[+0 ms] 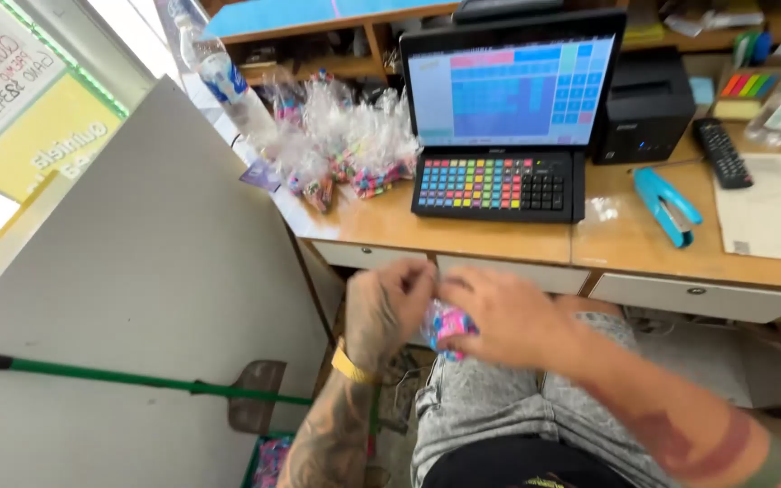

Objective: Packaging small portions of candies into plastic bags and sealing them with a stapler at a checkout counter.

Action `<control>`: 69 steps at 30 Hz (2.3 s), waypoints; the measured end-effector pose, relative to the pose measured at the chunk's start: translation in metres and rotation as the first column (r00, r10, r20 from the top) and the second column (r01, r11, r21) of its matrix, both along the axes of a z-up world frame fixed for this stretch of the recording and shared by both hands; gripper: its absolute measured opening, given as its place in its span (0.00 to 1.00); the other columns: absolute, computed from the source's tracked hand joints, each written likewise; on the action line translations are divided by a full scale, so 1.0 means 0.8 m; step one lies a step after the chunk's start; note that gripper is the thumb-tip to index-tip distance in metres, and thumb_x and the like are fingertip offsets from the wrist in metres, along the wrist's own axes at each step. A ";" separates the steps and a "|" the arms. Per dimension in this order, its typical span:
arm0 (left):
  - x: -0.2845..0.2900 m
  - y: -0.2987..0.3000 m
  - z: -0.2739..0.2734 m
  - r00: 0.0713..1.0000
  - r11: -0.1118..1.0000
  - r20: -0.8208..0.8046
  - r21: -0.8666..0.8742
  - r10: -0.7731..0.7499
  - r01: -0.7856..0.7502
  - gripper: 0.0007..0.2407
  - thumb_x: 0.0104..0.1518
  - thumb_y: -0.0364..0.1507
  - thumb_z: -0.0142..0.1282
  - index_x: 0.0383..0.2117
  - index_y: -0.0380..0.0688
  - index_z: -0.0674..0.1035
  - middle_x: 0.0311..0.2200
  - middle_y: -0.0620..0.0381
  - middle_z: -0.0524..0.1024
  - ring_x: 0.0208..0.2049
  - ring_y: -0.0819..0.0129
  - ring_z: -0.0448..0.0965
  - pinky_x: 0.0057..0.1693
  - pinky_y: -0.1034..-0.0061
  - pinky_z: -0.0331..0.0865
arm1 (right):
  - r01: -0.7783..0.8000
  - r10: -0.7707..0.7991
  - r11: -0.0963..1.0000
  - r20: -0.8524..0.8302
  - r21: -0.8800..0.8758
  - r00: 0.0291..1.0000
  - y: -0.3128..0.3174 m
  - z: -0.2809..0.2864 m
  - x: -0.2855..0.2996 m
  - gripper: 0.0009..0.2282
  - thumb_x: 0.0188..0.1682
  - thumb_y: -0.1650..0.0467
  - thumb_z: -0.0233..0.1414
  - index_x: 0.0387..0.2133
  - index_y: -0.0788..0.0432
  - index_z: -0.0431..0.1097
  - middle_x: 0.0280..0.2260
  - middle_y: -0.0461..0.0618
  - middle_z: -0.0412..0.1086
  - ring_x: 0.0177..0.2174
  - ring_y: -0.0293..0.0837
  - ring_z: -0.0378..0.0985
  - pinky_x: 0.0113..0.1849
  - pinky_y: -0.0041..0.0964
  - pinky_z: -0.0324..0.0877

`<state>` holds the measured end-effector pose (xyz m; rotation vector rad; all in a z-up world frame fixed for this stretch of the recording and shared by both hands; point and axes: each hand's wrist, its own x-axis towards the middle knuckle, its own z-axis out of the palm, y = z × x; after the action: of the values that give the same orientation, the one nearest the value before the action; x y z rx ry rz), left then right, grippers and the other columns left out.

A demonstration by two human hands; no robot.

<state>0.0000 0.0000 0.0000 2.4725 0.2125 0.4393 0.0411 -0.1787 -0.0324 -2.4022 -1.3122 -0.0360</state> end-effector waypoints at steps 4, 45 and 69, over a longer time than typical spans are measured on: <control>-0.013 -0.002 -0.052 0.994 0.998 0.097 0.039 -0.053 0.050 0.02 0.49 0.39 0.61 0.23 0.66 0.85 0.17 0.70 0.81 0.27 0.67 0.85 0.36 0.74 0.78 | 0.057 -0.067 0.996 0.173 0.065 0.983 -0.017 -0.070 -0.026 0.24 0.51 0.48 0.48 0.46 0.54 0.68 0.37 0.51 0.72 0.39 0.54 0.79 0.38 0.51 0.73; -0.072 -0.032 -0.332 0.934 0.331 0.109 -0.916 -0.341 0.228 0.09 0.49 0.25 0.75 0.35 0.37 0.89 0.25 0.59 0.82 0.26 0.74 0.76 0.35 0.79 0.70 | 0.014 -0.046 0.998 -0.573 -0.060 0.818 -0.132 -0.138 -0.043 0.09 0.51 0.54 0.58 0.37 0.38 0.80 0.34 0.33 0.74 0.35 0.33 0.75 0.36 0.31 0.67; -0.084 -0.032 -0.283 0.954 0.742 0.256 -0.608 -0.156 0.284 0.09 0.56 0.35 0.65 0.23 0.45 0.85 0.21 0.61 0.79 0.24 0.72 0.76 0.31 0.75 0.68 | 0.678 -0.123 0.445 -0.710 0.585 0.694 -0.102 -0.252 -0.076 0.06 0.50 0.72 0.52 0.37 0.60 0.75 0.33 0.52 0.84 0.37 0.44 0.87 0.41 0.36 0.81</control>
<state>-0.0675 -0.0259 -0.2265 1.7356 -0.0196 0.4100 -0.0197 -0.2601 -0.2343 -1.5913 -0.2031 -0.0459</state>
